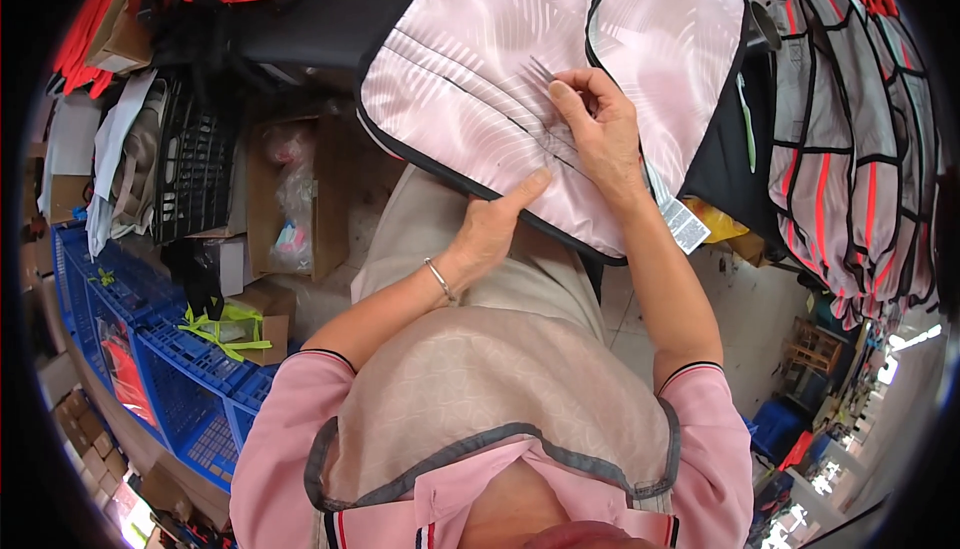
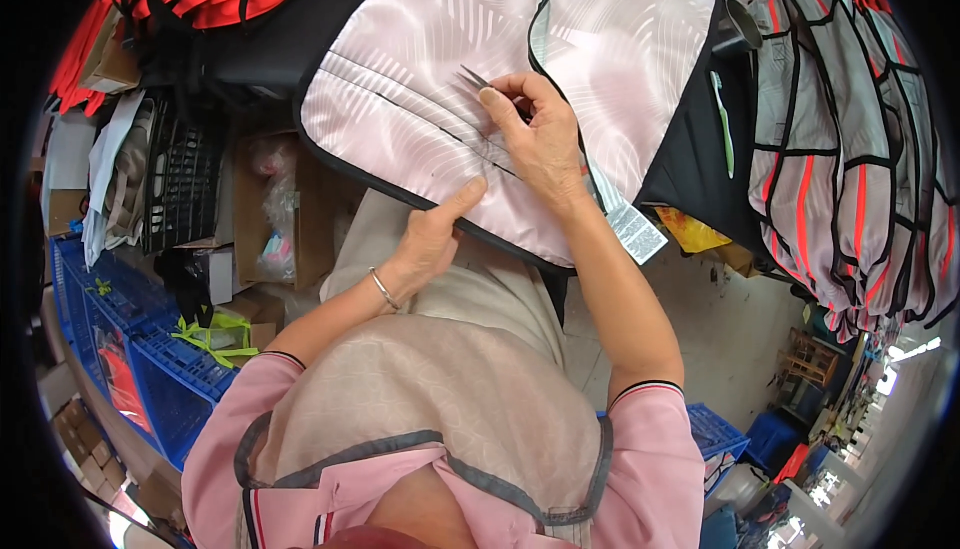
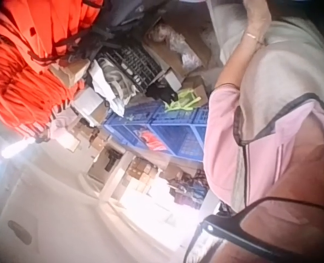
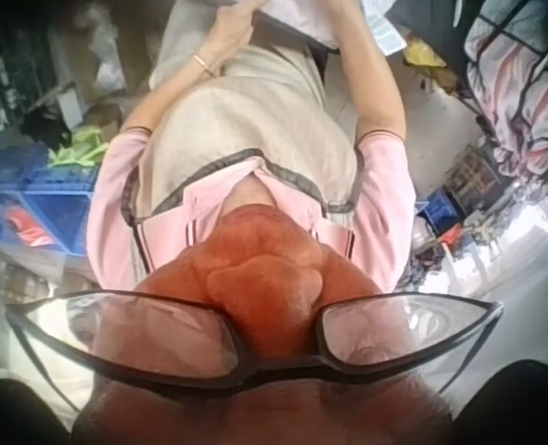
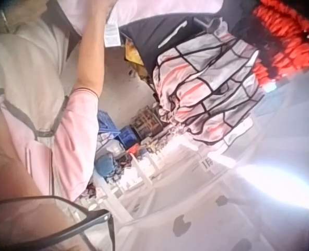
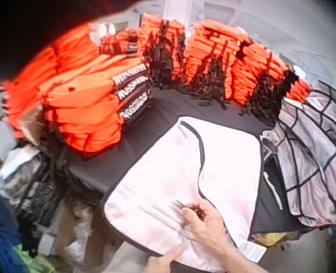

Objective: Inspecting and trimming loose threads from pink and black backpacks and laptop sleeves.

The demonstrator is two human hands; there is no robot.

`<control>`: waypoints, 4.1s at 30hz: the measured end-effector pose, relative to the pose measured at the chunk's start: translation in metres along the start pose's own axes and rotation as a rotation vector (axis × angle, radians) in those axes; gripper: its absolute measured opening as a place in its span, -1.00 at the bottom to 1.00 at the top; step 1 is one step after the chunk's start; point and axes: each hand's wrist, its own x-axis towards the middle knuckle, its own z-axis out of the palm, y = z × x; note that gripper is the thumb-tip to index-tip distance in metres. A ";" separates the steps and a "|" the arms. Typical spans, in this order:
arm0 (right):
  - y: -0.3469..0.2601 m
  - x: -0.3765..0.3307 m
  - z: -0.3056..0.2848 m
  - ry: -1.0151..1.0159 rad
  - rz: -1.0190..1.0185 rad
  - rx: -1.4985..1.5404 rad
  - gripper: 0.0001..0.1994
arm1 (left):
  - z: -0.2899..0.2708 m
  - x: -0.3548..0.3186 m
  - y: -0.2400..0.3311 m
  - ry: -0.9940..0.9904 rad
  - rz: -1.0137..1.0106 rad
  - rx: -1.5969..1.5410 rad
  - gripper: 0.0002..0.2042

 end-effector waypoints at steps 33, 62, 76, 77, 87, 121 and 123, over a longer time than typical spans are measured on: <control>-0.061 -0.064 -0.041 0.114 -0.563 -0.833 -0.77 | 0.021 -0.003 0.029 -0.131 -0.053 -0.244 -0.64; -0.034 -0.057 -0.028 0.154 -0.547 -0.635 -0.74 | 0.019 -0.003 0.018 -0.164 0.067 -0.089 -0.52; -0.041 -0.049 -0.023 0.181 -0.647 -0.837 -0.78 | 0.018 0.000 0.014 -0.185 0.039 -0.092 -0.53; -0.041 -0.051 -0.023 0.180 -0.648 -0.837 -0.78 | 0.018 0.000 0.014 -0.183 0.035 -0.088 -0.52; -0.045 -0.049 -0.030 0.088 -0.505 -0.754 -0.80 | 0.017 0.001 0.012 -0.181 0.033 -0.076 -0.51; 0.071 0.100 -0.061 0.420 -0.076 -0.818 -0.72 | 0.025 0.006 0.063 -0.731 1.040 1.963 -0.39; 0.069 0.099 -0.067 0.427 -0.109 -0.719 -0.71 | 0.024 0.020 0.135 -0.357 0.915 2.495 -0.50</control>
